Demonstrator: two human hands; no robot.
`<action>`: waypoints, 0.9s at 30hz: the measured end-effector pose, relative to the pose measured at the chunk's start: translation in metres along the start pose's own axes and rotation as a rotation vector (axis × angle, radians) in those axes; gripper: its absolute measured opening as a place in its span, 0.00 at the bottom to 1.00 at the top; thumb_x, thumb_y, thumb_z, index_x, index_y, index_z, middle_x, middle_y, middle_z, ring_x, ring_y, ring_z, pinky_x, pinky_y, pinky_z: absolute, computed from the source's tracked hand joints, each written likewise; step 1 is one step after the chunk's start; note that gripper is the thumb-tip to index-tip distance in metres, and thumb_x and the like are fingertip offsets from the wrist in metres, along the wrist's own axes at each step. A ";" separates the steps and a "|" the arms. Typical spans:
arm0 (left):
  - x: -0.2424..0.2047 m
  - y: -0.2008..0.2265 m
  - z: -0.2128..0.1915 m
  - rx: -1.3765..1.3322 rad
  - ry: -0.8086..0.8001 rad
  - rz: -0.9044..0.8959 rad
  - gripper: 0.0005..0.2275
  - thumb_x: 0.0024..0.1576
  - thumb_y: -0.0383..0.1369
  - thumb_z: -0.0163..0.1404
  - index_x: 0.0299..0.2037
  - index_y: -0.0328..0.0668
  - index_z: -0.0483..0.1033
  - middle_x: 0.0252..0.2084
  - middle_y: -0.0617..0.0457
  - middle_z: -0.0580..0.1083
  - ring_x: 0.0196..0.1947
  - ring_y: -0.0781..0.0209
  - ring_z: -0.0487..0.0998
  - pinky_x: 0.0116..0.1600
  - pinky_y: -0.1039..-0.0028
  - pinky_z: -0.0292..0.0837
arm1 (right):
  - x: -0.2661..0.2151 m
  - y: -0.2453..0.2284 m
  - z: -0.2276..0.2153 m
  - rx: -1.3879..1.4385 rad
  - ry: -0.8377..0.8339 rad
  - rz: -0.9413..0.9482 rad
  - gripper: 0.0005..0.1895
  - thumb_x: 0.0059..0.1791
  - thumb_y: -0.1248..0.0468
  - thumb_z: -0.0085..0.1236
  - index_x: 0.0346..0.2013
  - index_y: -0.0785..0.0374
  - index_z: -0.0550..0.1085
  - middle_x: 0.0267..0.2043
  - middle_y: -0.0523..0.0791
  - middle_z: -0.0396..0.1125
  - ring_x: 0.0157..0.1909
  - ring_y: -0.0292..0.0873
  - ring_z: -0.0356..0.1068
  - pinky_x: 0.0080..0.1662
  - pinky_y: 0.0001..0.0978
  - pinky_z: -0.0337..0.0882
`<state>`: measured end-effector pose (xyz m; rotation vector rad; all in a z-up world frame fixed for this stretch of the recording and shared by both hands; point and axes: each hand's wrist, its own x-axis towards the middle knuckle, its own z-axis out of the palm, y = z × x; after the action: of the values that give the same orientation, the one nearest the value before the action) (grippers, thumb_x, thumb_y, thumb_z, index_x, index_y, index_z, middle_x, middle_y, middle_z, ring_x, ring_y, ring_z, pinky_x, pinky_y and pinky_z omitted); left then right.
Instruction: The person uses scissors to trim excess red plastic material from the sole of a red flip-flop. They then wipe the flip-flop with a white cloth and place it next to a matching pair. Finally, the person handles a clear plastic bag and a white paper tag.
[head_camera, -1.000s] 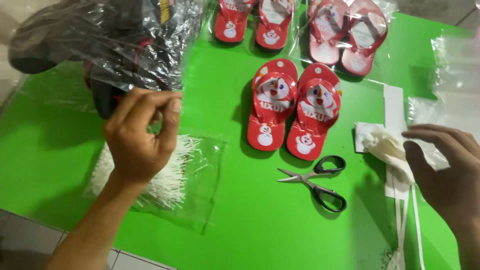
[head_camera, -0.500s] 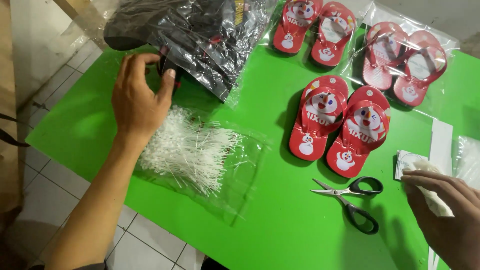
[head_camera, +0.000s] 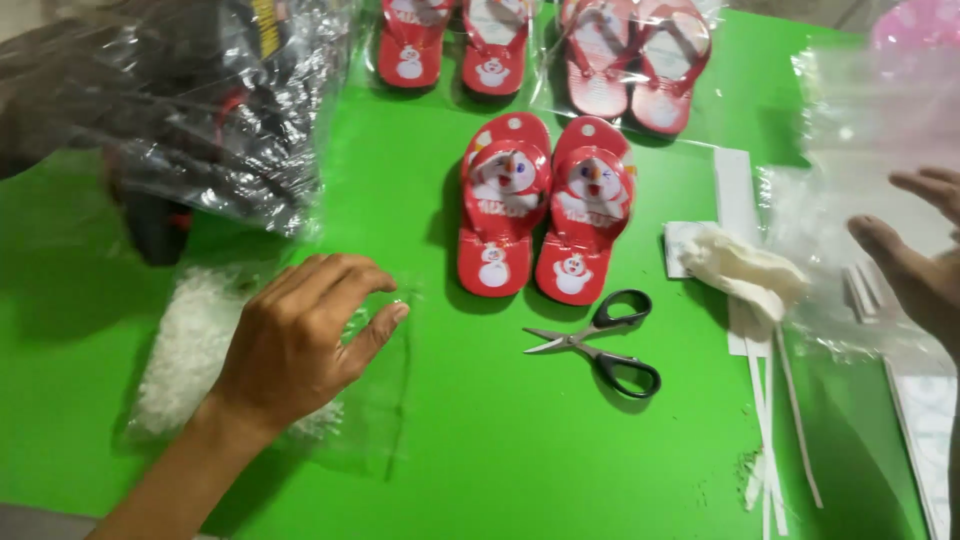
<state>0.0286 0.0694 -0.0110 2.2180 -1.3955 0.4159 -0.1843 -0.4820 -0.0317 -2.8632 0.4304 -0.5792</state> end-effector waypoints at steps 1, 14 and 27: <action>0.010 0.001 0.007 0.006 -0.037 -0.001 0.09 0.62 0.38 0.54 0.42 0.40 0.77 0.41 0.47 0.78 0.41 0.49 0.80 0.45 0.60 0.77 | 0.005 0.003 -0.006 -0.045 -0.017 0.027 0.35 0.59 0.50 0.53 0.68 0.79 0.70 0.71 0.71 0.60 0.69 0.69 0.59 0.63 0.67 0.57; 0.067 0.005 0.086 -0.076 -0.052 -0.044 0.20 0.63 0.43 0.48 0.60 0.40 0.71 0.65 0.40 0.70 0.60 0.41 0.74 0.61 0.50 0.73 | 0.040 -0.052 -0.064 -0.020 -0.680 0.515 0.60 0.29 0.38 0.50 0.76 0.35 0.46 0.82 0.35 0.38 0.76 0.55 0.49 0.66 0.72 0.59; 0.064 0.013 0.084 -0.034 -0.064 -0.053 0.19 0.62 0.43 0.50 0.59 0.41 0.75 0.65 0.42 0.71 0.61 0.40 0.72 0.61 0.52 0.71 | -0.021 0.035 -0.062 -0.170 -0.613 0.231 0.34 0.40 0.46 0.60 0.63 0.38 0.71 0.76 0.33 0.58 0.50 0.50 0.78 0.57 0.62 0.74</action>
<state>0.0451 -0.0298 -0.0468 2.2535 -1.3620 0.3033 -0.2365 -0.5161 0.0082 -2.8837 0.7033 0.3865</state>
